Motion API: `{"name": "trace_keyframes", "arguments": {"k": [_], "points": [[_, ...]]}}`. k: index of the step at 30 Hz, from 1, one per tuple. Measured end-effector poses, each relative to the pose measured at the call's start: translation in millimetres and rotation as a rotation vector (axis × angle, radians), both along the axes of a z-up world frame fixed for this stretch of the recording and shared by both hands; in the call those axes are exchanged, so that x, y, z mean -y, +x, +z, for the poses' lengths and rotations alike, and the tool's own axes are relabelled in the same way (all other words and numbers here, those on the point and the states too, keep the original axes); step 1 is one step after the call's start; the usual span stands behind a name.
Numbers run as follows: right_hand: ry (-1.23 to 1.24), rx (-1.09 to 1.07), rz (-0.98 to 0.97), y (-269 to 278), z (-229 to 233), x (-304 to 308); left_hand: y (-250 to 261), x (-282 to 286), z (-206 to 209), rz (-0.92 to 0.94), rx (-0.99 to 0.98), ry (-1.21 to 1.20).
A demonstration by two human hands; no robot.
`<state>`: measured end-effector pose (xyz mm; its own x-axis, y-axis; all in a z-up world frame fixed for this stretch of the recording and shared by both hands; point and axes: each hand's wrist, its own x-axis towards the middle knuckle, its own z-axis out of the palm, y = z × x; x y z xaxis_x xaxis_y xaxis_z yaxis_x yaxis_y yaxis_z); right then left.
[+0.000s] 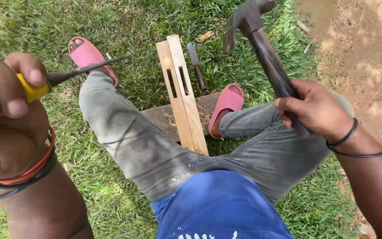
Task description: Chiseling and hammering wood to create a mortise joint.
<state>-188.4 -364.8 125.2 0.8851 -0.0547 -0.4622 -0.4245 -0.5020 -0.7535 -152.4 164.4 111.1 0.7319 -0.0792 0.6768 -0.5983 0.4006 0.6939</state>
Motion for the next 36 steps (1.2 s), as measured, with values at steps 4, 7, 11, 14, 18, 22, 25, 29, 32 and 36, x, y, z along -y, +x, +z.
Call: {"name": "trace_keyframes", "arguments": {"k": [4,7,11,14,18,22,25,29,32,36], "points": [[0.277,-0.049,0.013,4,-33,-5,-31,41,34,0.071,-0.02,0.128],[0.271,0.033,0.006,19,-43,-15,-34,66,71,0.076,-0.062,0.27],[0.332,0.233,-0.061,37,-50,-19,-11,81,93,0.021,-0.157,0.469],[0.388,0.398,-0.078,44,-33,-36,15,84,78,-0.005,-0.22,0.457],[0.534,0.288,-0.244,50,-6,-44,56,105,67,-0.094,-0.204,0.606],[0.745,0.154,-0.258,60,-31,-12,91,117,12,-0.268,-0.168,0.629],[0.837,0.012,-0.443,67,-48,6,115,134,-35,-0.383,-0.231,0.613],[0.875,-0.007,-0.624,80,-62,29,116,160,-81,-0.521,-0.235,0.566],[0.808,0.002,-0.634,81,-74,36,101,170,-89,-0.6,-0.255,0.567],[0.495,0.086,-0.462,86,-73,31,73,198,-107,-0.598,-0.276,0.561]]}}
